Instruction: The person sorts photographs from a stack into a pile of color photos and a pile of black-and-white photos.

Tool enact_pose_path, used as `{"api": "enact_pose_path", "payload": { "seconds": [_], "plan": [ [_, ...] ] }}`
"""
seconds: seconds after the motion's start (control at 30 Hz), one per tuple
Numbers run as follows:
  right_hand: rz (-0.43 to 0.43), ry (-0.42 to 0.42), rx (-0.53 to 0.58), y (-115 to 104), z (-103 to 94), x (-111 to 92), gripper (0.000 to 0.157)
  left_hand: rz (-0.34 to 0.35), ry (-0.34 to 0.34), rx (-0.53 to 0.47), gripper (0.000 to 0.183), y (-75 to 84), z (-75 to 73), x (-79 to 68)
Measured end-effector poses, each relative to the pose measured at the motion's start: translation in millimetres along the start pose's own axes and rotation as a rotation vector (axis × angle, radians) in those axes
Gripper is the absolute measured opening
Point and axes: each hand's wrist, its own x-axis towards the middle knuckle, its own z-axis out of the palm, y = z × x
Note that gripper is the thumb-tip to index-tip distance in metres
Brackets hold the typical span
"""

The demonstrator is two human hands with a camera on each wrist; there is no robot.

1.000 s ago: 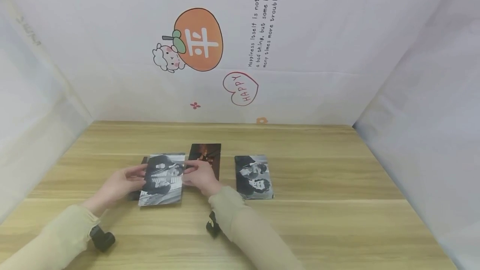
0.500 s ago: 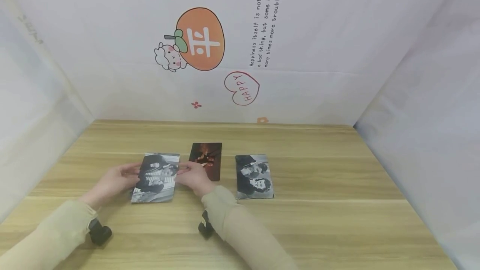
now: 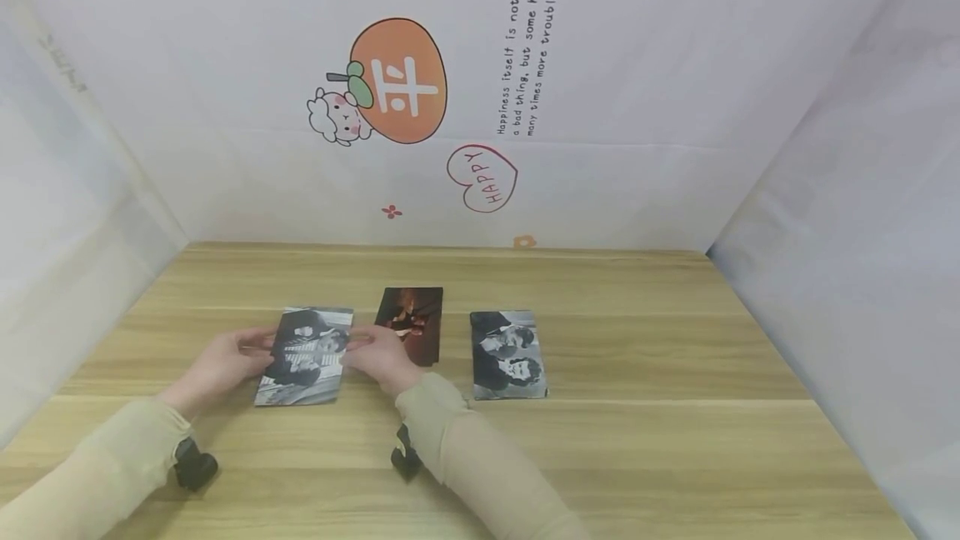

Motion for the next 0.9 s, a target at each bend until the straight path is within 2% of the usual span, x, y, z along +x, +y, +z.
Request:
{"api": "enact_pose_path", "payload": {
  "seconds": [0.33, 0.57, 0.9],
  "plan": [
    [0.0, -0.019, 0.013, -0.9, 4.5, 1.1, 0.049, -0.023, 0.0, 0.039, 0.049, -4.3, -1.1, 3.4],
    [-0.046, -0.037, 0.004, 3.7, 4.0, 1.7, 0.045, -0.034, 0.002, 0.078, 0.047, -3.9, 0.6, 7.1],
    [0.009, -0.047, 0.063, 1.1, 4.8, 1.9, 0.048, -0.034, 0.007, 0.07, 0.046, -6.0, 0.6, 9.4]
  ]
}}
